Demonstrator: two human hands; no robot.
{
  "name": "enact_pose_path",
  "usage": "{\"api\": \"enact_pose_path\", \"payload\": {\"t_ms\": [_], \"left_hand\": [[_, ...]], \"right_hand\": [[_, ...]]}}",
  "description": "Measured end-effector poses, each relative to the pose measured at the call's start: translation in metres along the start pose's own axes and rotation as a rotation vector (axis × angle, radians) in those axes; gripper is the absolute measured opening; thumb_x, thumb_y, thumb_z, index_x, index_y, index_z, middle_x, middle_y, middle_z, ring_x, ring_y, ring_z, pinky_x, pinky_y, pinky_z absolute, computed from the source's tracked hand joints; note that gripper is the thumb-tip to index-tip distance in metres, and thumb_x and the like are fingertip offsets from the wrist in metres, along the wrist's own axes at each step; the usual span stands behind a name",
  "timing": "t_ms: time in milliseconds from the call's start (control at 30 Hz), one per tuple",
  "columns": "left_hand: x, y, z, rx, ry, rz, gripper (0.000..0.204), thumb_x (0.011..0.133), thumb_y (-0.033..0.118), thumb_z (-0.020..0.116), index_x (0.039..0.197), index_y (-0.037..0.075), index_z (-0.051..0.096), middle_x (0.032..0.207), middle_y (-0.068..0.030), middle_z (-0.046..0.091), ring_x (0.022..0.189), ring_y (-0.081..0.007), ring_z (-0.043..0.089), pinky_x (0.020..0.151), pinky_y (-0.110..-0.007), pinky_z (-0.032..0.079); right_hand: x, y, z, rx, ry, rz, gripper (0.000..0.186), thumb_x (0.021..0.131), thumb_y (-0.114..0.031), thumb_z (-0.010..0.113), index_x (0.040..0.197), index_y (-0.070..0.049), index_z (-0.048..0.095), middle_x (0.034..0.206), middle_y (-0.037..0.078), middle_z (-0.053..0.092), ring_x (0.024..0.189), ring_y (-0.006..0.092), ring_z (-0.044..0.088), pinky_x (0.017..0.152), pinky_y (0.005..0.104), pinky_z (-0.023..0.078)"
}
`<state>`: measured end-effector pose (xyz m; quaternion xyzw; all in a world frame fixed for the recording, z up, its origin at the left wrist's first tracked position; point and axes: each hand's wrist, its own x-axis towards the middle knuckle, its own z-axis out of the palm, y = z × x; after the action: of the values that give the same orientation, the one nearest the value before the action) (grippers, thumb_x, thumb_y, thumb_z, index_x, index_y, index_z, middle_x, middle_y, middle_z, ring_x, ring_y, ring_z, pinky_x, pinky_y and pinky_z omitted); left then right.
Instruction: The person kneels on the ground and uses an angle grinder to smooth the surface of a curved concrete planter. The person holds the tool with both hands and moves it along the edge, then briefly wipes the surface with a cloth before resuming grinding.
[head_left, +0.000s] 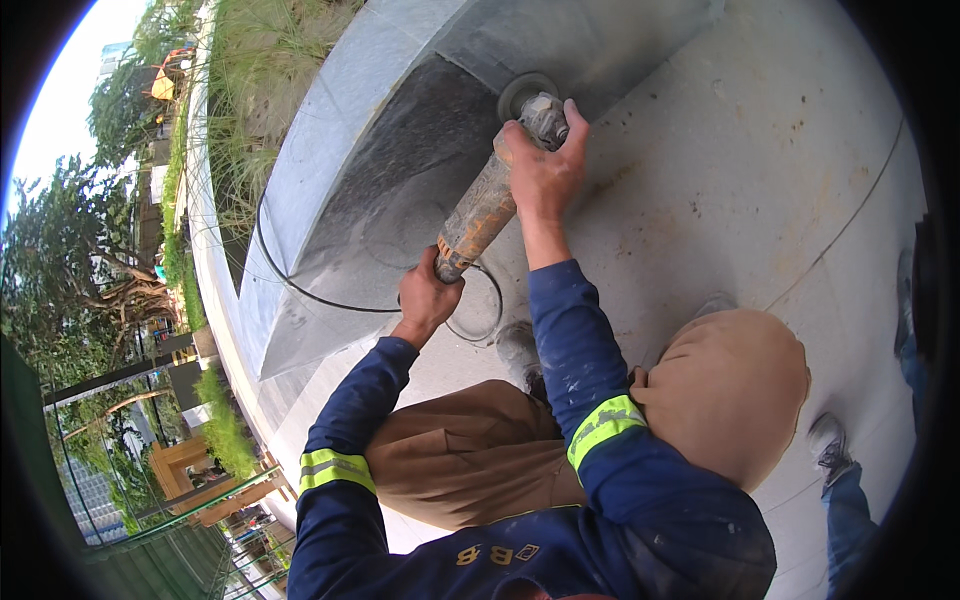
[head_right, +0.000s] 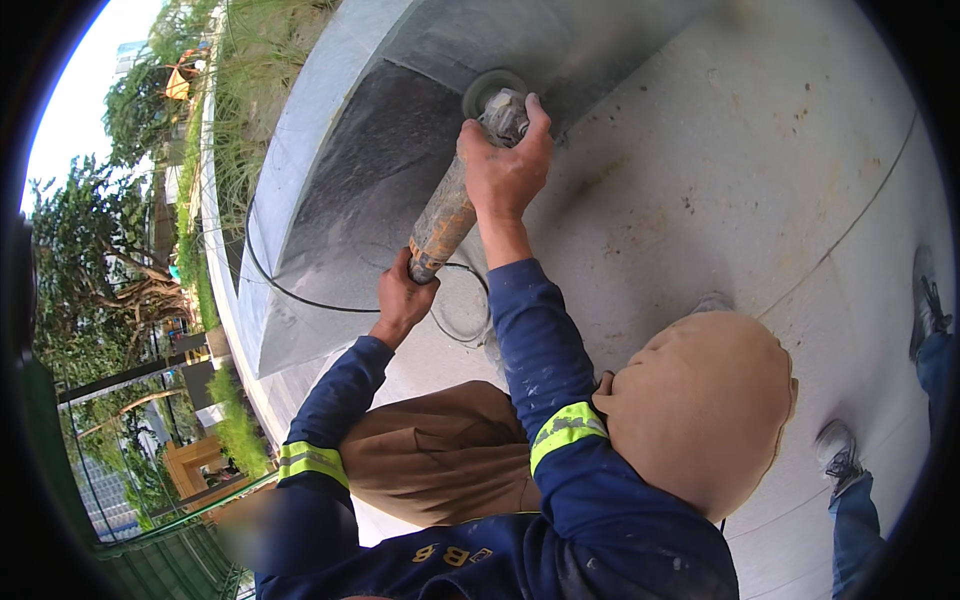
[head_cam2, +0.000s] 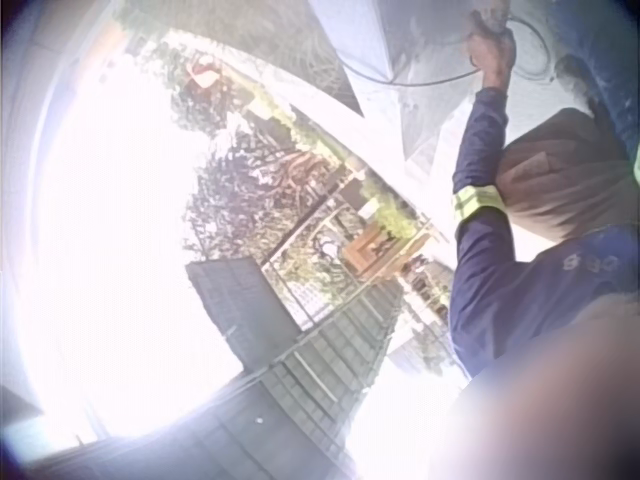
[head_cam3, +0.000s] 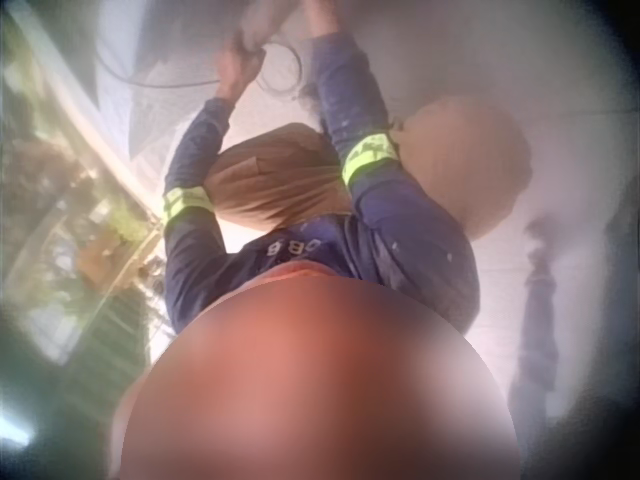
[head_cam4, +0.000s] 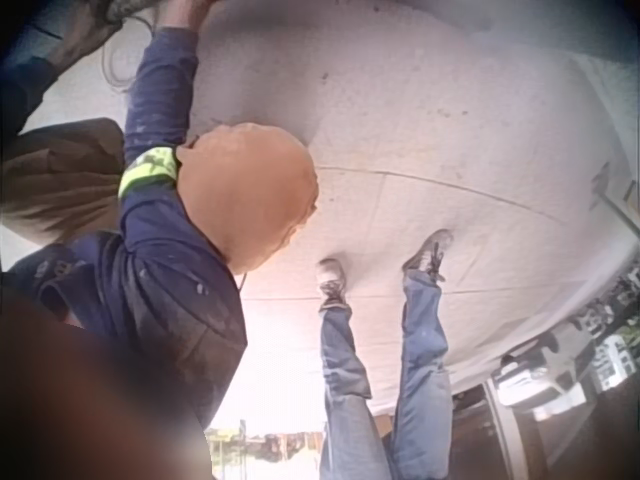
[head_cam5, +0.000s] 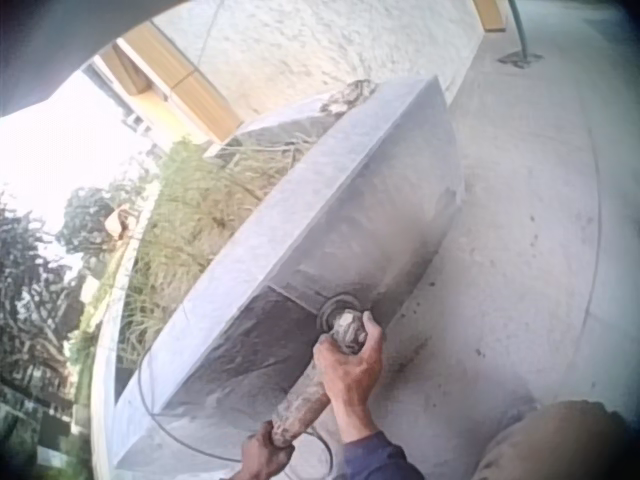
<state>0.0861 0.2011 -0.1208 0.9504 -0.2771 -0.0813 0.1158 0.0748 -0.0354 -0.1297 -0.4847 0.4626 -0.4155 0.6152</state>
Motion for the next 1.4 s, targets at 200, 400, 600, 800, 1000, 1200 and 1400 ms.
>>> {"api": "enact_pose_path", "payload": {"t_ms": [200,400,600,800,1000,1200,1400], "left_hand": [[0.008,0.011,-0.014,-0.193,0.168,0.053,0.042,0.072,0.014,0.073,0.111,0.007,0.057,0.084,-0.0227,0.070,0.079,-0.0445,0.068,0.067,-0.049,0.054],[0.007,0.009,-0.005,-0.035,0.047,0.015,0.044,0.072,0.016,0.073,0.113,0.007,0.057,0.084,-0.0229,0.070,0.078,-0.0448,0.068,0.067,-0.049,0.054],[0.004,0.005,0.010,-0.012,0.010,-0.009,0.045,0.073,0.018,0.072,0.113,0.008,0.057,0.082,-0.0240,0.069,0.077,-0.0461,0.067,0.067,-0.051,0.054],[0.014,0.007,-0.001,-0.108,0.124,0.061,0.045,0.071,0.016,0.074,0.111,0.007,0.056,0.080,-0.0232,0.069,0.075,-0.0458,0.067,0.065,-0.051,0.054],[0.008,0.006,0.013,0.046,-0.011,-0.002,0.044,0.072,0.016,0.072,0.112,0.008,0.056,0.080,-0.0213,0.070,0.075,-0.0447,0.068,0.065,-0.050,0.054],[0.013,0.004,0.008,-0.097,0.128,0.070,0.041,0.073,0.016,0.073,0.109,0.007,0.055,0.078,-0.0215,0.069,0.074,-0.0446,0.068,0.063,-0.051,0.053],[0.014,0.003,0.011,-0.028,0.117,0.043,0.042,0.074,0.017,0.073,0.109,0.007,0.053,0.078,-0.0217,0.069,0.073,-0.0446,0.067,0.062,-0.050,0.054]], "right_hand": [[-0.008,-0.062,0.011,0.141,-0.049,-0.194,0.075,0.072,-0.024,0.081,0.137,-0.006,0.048,0.115,0.017,0.057,0.103,0.0342,0.060,0.090,0.0456,0.050],[0.006,-0.019,0.001,0.105,-0.030,0.003,0.075,0.075,-0.026,0.080,0.138,-0.003,0.047,0.126,0.022,0.056,0.116,0.0378,0.058,0.099,0.0456,0.047],[0.011,-0.008,-0.003,0.035,-0.010,-0.021,0.074,0.075,-0.025,0.080,0.137,-0.002,0.048,0.123,0.022,0.057,0.114,0.0368,0.059,0.098,0.0450,0.047],[0.007,-0.040,0.004,0.140,-0.037,-0.137,0.075,0.074,-0.025,0.081,0.137,-0.001,0.048,0.122,0.020,0.057,0.112,0.0357,0.059,0.096,0.0445,0.048],[0.015,0.007,-0.004,0.112,-0.016,0.085,0.075,0.075,-0.024,0.081,0.138,0.000,0.047,0.128,0.022,0.056,0.117,0.0373,0.058,0.100,0.0444,0.047],[0.004,-0.032,0.006,0.136,-0.026,-0.164,0.074,0.073,-0.021,0.081,0.137,-0.003,0.049,0.119,0.018,0.058,0.107,0.0339,0.061,0.093,0.0436,0.050],[0.000,-0.026,0.006,0.145,-0.062,-0.197,0.075,0.077,-0.017,0.081,0.139,0.005,0.045,0.122,0.020,0.059,0.111,0.0257,0.059,0.098,0.0373,0.047]]}}
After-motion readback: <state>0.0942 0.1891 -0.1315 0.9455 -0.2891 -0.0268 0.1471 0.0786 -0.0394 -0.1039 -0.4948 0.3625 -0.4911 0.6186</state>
